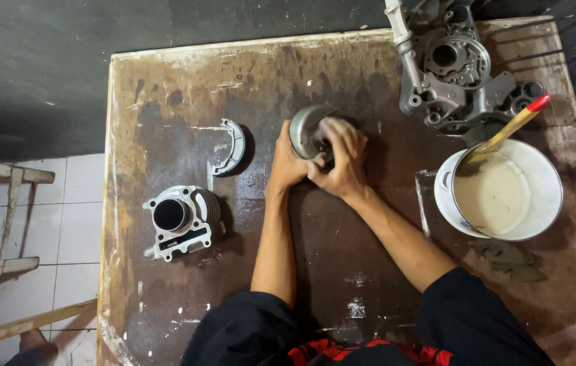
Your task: Inspecting and cleaning a motorcycle engine flywheel with a brush and cleaning solution on a workbench.
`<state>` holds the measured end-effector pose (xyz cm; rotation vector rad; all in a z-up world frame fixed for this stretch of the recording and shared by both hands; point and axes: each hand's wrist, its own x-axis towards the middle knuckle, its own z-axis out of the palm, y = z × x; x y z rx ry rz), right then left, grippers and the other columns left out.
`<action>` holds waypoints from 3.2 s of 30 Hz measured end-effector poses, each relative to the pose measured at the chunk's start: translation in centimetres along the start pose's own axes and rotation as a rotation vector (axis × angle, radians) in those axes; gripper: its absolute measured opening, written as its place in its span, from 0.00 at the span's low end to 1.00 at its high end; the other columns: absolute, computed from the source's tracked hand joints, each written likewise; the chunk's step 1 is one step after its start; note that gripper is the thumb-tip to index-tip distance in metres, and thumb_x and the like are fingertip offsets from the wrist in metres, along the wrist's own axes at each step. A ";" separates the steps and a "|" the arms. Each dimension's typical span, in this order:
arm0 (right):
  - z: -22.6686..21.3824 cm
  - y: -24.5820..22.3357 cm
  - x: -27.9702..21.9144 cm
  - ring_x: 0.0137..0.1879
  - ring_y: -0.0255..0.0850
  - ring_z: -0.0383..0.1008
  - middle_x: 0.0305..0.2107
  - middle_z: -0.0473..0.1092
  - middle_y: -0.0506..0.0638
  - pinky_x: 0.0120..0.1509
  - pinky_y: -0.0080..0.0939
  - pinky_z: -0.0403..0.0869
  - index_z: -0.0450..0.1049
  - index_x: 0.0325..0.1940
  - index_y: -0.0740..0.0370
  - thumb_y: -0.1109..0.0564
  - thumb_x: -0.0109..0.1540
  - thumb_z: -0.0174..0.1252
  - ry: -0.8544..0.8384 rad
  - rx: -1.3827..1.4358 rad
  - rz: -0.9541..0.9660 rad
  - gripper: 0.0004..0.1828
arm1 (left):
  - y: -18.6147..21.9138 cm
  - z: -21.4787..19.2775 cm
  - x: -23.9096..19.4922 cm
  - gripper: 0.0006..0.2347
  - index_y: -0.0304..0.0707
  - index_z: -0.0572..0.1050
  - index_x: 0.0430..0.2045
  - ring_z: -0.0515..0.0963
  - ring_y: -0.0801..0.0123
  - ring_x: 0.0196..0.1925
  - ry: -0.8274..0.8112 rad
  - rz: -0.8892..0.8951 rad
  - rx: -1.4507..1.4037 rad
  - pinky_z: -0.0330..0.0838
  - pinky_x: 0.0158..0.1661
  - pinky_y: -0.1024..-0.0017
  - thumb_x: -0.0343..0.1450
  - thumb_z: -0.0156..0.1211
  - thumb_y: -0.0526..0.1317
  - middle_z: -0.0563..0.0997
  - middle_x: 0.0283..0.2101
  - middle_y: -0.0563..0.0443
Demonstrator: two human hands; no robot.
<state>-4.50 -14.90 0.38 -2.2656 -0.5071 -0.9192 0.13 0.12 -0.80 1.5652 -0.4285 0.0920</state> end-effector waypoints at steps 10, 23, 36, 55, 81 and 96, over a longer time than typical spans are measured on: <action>-0.2 -0.1 -0.1 0.69 0.57 0.64 0.60 0.65 0.58 0.75 0.58 0.60 0.73 0.60 0.61 0.35 0.63 0.59 -0.001 -0.040 -0.002 0.32 | 0.1 -0.1 0.1 0.32 0.32 0.69 0.50 0.81 0.69 0.49 -0.006 -0.048 -0.028 0.78 0.51 0.68 0.52 0.78 0.40 0.82 0.46 0.45; -7.7 3.0 1.1 0.52 0.46 0.77 0.45 0.73 0.56 0.58 0.41 0.75 0.79 0.53 0.64 0.68 0.63 0.59 -0.064 0.332 0.249 0.14 | -0.3 0.0 0.1 0.33 0.32 0.68 0.54 0.79 0.67 0.52 -0.027 -0.010 -0.057 0.75 0.55 0.67 0.54 0.75 0.37 0.80 0.50 0.45; -24.8 6.2 -5.9 0.49 0.58 0.77 0.38 0.78 0.61 0.53 0.58 0.73 0.79 0.45 0.60 0.54 0.58 0.69 -0.714 -0.607 0.667 0.14 | -0.4 -0.1 -0.4 0.35 0.29 0.67 0.55 0.80 0.64 0.54 -0.020 0.055 -0.029 0.74 0.57 0.66 0.54 0.76 0.41 0.80 0.51 0.44; -27.2 8.4 -6.2 0.47 0.61 0.78 0.39 0.77 0.69 0.58 0.54 0.70 0.67 0.65 0.66 0.53 0.65 0.55 -0.643 -0.307 0.948 0.25 | -0.7 0.0 -0.5 0.35 0.29 0.65 0.56 0.79 0.62 0.55 -0.002 0.043 -0.095 0.74 0.59 0.66 0.54 0.74 0.39 0.78 0.52 0.42; -2.2 1.6 3.1 0.51 0.57 0.78 0.44 0.75 0.58 0.55 0.49 0.75 0.78 0.47 0.64 0.64 0.64 0.60 0.067 0.132 0.217 0.08 | -2.6 0.0 -0.5 0.36 0.30 0.66 0.57 0.80 0.61 0.56 -0.001 0.104 -0.102 0.74 0.60 0.63 0.56 0.78 0.40 0.79 0.53 0.42; 0.0 2.8 -0.8 0.65 0.52 0.66 0.56 0.67 0.56 0.71 0.61 0.55 0.78 0.59 0.56 0.35 0.68 0.46 -0.028 0.041 -0.038 0.29 | -1.5 0.4 -0.4 0.38 0.31 0.66 0.55 0.81 0.63 0.53 0.022 0.064 -0.045 0.79 0.54 0.64 0.54 0.84 0.44 0.80 0.51 0.41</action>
